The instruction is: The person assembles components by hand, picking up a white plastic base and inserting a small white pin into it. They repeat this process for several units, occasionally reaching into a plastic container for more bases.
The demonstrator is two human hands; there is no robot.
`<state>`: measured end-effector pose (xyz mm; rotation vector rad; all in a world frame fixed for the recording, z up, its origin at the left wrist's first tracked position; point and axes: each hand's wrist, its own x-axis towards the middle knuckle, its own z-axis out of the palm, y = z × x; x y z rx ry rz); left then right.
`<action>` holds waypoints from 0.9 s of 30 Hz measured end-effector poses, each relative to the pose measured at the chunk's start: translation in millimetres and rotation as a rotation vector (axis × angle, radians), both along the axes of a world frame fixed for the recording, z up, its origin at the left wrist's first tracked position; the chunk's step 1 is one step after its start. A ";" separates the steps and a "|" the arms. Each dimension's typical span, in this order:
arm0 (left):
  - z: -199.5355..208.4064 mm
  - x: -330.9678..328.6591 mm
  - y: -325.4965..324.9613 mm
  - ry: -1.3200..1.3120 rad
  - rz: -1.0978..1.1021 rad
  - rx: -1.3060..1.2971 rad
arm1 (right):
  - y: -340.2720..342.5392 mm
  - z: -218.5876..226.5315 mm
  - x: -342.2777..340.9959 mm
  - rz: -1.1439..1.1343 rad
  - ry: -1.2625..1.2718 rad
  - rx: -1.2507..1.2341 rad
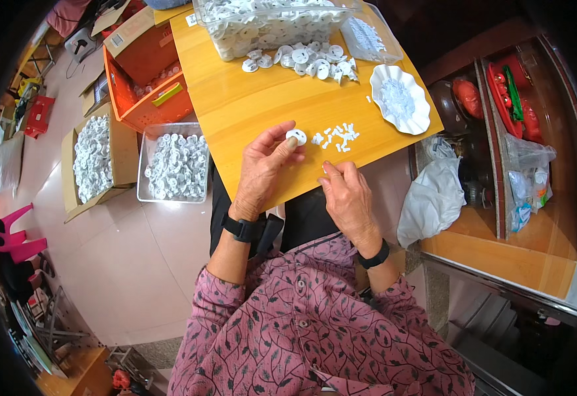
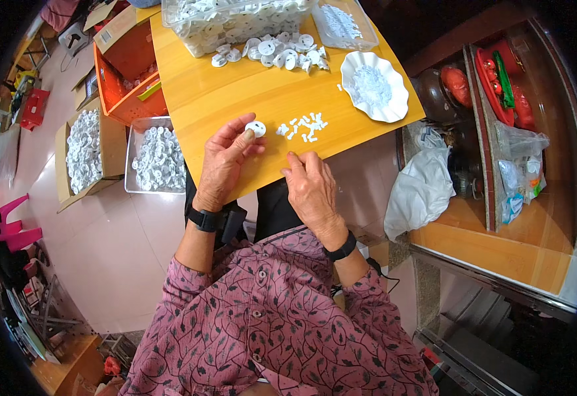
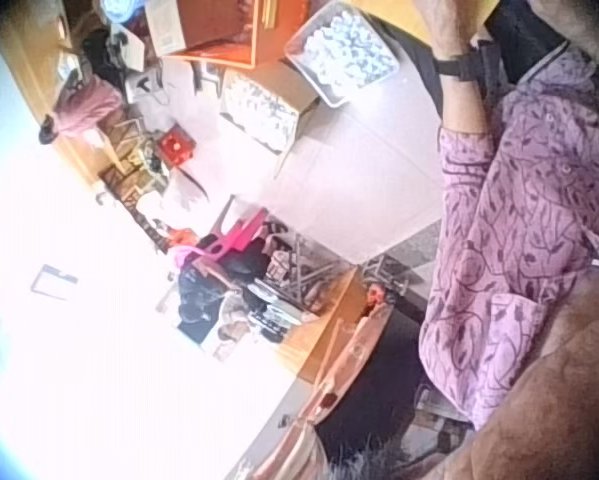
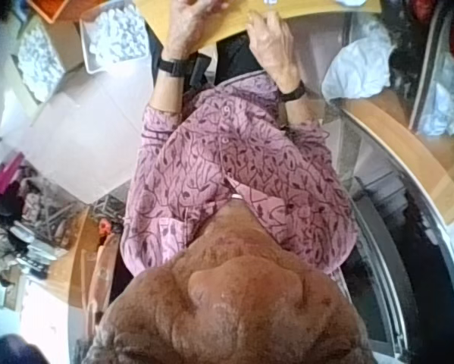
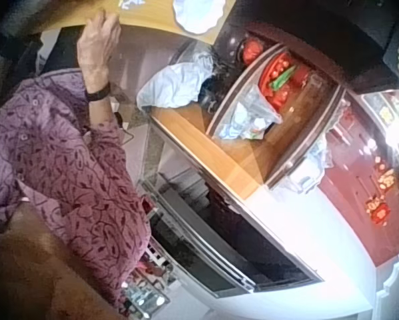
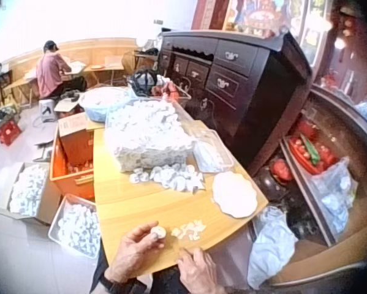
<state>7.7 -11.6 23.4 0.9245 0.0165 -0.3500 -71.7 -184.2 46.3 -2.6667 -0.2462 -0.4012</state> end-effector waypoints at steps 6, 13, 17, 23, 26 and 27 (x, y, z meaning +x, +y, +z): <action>-2.0 -1.4 -1.0 -0.041 0.003 0.036 | 9.7 12.6 -5.4 0.060 0.141 -0.168; 1.6 -3.0 0.9 -0.027 -0.012 0.037 | 8.1 -13.2 -10.0 0.073 -0.103 -0.217; 0.7 -6.4 0.9 -0.013 -0.054 -0.054 | 7.6 -7.4 -13.3 0.075 -0.100 -0.090; -6.4 -13.4 1.1 0.002 -0.107 -0.212 | 12.4 5.3 -7.2 -0.070 0.041 0.410; -8.7 -12.9 2.8 0.010 -0.128 -0.226 | 18.9 12.3 -2.7 -0.164 0.136 0.738; -10.1 -12.6 3.6 0.031 -0.151 -0.218 | 18.0 3.3 -0.3 -0.178 0.152 0.880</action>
